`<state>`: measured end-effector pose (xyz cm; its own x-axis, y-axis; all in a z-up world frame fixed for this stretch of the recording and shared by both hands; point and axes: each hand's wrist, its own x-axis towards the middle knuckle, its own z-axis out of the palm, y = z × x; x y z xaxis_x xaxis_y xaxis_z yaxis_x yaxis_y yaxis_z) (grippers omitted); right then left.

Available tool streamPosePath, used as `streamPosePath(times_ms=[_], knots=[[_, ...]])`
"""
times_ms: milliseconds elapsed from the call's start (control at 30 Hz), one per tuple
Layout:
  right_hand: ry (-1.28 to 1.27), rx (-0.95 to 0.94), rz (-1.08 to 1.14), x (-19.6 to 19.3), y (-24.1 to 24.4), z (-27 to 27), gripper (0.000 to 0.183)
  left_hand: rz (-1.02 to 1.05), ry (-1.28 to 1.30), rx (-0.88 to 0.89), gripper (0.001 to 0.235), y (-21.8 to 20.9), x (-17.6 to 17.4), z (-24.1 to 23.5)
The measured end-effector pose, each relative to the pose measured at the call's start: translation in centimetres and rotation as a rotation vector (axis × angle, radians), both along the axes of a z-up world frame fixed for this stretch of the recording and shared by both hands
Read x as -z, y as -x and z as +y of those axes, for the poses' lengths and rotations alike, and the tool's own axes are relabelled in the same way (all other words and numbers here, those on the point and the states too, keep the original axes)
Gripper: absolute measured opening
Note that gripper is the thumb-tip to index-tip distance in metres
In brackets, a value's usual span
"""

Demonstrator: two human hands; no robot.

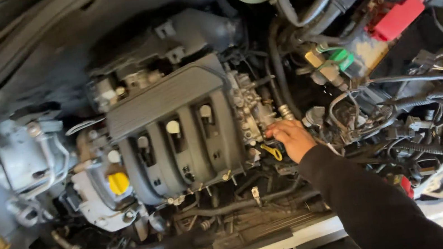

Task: The person works on a car engine with the hood open, using a wrench to loosen and tighten bolts on the engine cover. They also handle various hoses and wires within the engine bay, occasionally reaching for tools placed on the car's frame.

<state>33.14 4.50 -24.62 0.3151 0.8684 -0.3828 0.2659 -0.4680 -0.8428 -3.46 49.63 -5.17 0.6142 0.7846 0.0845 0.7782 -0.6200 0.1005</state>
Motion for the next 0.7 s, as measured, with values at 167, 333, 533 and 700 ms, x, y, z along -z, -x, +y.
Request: streamPosePath(times_ms=[167,333,533,700], knots=[[0.097,0.084,0.141,-2.5,-0.4,0.2,0.029,-0.067,0.106,0.081,0.023,-6.2,-1.2,-5.4],[0.012,0.307,0.367,-1.6,0.0,-0.8,0.025,-0.123,0.213,0.154,0.023,-12.3,-1.5,-12.2],[0.026,0.436,0.433,-1.8,0.6,-0.7,0.031,-0.191,0.355,0.226,0.023,-18.4,-0.9,-21.6],[-0.184,0.380,0.565,-2.9,0.1,0.1,0.044,-0.293,0.385,0.275,0.023,-23.0,-0.3,-26.7]])
